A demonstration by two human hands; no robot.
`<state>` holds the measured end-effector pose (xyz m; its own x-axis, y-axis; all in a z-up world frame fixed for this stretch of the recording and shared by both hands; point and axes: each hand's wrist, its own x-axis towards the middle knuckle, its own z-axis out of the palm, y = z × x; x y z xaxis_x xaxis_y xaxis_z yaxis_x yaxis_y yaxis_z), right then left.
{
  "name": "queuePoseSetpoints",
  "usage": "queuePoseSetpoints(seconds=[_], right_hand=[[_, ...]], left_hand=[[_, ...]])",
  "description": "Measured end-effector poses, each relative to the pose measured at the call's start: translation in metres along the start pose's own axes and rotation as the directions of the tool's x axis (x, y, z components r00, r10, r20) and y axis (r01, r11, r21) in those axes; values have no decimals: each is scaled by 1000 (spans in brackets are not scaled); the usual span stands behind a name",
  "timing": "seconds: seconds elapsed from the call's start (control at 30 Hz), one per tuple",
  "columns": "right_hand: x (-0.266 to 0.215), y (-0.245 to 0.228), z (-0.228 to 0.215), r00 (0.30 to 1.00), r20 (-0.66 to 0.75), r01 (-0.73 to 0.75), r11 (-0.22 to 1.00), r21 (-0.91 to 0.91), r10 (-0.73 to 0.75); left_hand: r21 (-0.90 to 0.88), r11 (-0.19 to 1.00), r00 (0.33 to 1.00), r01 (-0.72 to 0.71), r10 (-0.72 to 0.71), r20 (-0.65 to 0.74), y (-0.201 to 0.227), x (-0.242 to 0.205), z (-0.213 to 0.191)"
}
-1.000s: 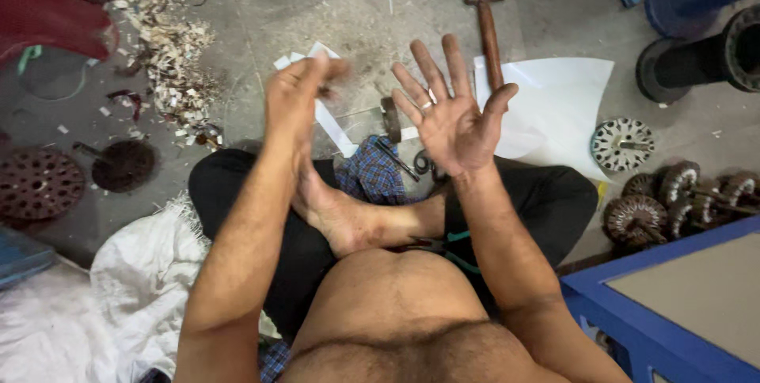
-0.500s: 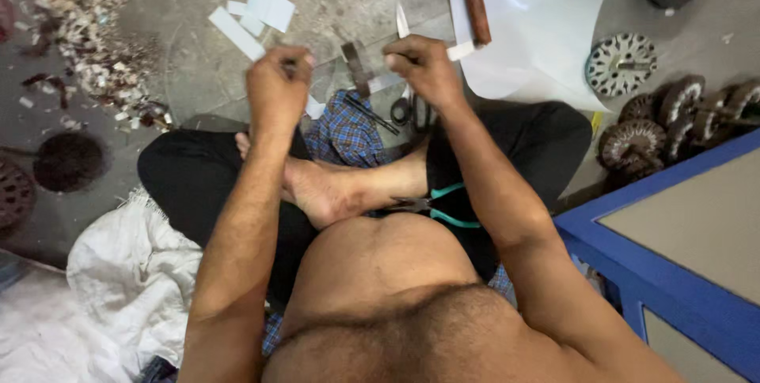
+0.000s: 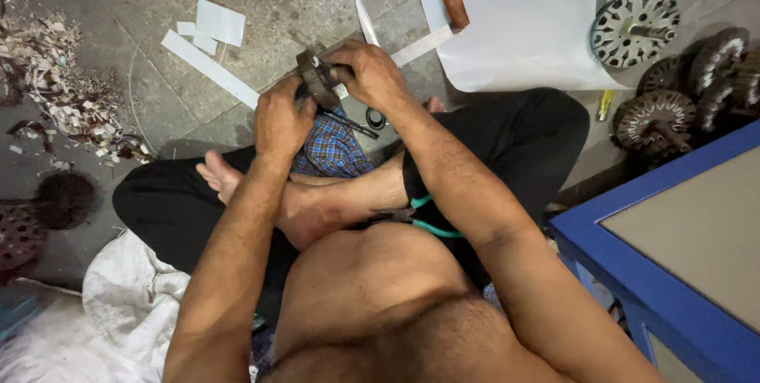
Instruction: The person sits on the floor and assembles a circular metal component by inserting small white rectangular pieces into slots. They use pliers to adjust the pieces and a hammer to tap the assembly into place. The person handles the metal ring, white pieces, pliers, and hammer throughout the process.
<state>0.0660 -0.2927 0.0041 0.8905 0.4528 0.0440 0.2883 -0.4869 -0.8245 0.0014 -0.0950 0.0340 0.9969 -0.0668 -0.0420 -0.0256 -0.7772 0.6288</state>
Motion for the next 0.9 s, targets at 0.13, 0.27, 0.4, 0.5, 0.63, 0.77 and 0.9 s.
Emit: queuePoseSetpoints(seconds=[0.13, 0.27, 0.4, 0.5, 0.63, 0.77, 0.9], right_hand=[[-1, 0, 1, 1000, 13, -18, 1000, -4, 18], [-1, 1, 1, 1000, 6, 10, 999, -46, -10], [0, -2, 4, 998, -37, -46, 998, -43, 44], [2, -4, 6, 996, -59, -66, 997, -41, 64], [5, -4, 7, 997, -81, -19, 996, -88, 12], [11, -3, 9, 994, -98, -51, 995, -87, 42], [23, 0, 13, 991, -108, -90, 993, -79, 81]], left_hand=[[-2, 998, 998, 57, -57, 3, 5, -2, 0], [-22, 996, 995, 83, -84, -46, 9, -1, 0], [-191, 974, 986, 126, -145, -88, 3, 10, 0], [-204, 979, 993, 17, -40, -109, -7, 22, 0], [-241, 970, 998, -19, 4, -60, -17, 29, 1], [-230, 968, 993, -97, 80, -84, -22, 34, 4], [-133, 986, 988, -101, 84, -129, -24, 38, 6]])
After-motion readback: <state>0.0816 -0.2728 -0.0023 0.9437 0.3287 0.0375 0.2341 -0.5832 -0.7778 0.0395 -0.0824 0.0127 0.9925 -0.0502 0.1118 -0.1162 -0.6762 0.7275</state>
